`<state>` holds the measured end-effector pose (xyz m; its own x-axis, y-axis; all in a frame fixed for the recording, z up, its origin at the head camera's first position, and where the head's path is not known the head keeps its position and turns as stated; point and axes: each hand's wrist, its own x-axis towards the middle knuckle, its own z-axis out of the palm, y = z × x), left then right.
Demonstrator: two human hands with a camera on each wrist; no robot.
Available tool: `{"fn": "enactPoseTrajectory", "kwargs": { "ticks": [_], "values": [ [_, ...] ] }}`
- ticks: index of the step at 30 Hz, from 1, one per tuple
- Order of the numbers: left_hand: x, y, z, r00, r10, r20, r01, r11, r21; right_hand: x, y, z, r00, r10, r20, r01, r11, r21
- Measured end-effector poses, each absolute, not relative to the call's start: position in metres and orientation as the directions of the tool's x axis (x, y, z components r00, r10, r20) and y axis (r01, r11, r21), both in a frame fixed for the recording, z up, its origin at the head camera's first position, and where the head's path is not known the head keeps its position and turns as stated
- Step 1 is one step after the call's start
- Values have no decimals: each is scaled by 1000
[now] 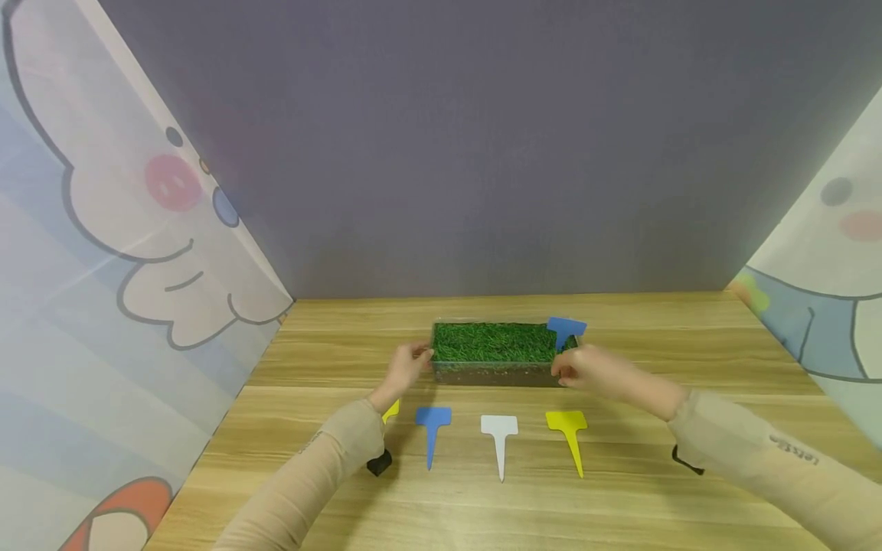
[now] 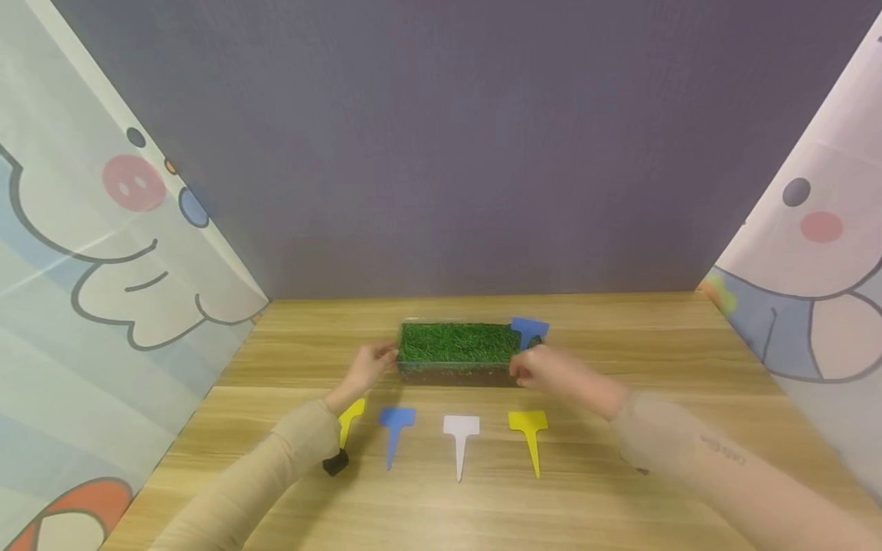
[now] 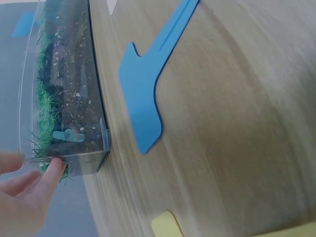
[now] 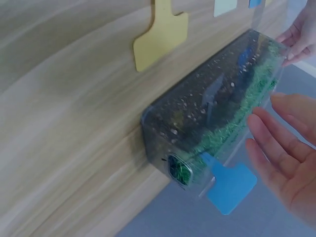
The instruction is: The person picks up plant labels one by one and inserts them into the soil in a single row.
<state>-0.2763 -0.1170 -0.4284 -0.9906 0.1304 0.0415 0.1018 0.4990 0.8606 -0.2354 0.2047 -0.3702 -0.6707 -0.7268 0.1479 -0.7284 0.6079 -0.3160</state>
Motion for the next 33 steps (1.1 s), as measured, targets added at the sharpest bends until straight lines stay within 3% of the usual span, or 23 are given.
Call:
{"fn": "enactPoseTrajectory", "kwargs": {
  "ticks": [10, 19, 33],
  "values": [
    [-277, -118, -427, -992, 123, 42, 96, 476, 874, -231, 205, -388, -669, -742, 29, -708, 626, -326],
    [-276, -117, -426, -993, 119, 26, 80, 472, 878, -222, 202, -402, -710, -686, -157, -593, 703, -392],
    [-276, -117, -427, -994, 108, 18, 68, 480, 874, -225, 208, -423, -656, -750, -86, -686, 639, -349]
  ]
}}
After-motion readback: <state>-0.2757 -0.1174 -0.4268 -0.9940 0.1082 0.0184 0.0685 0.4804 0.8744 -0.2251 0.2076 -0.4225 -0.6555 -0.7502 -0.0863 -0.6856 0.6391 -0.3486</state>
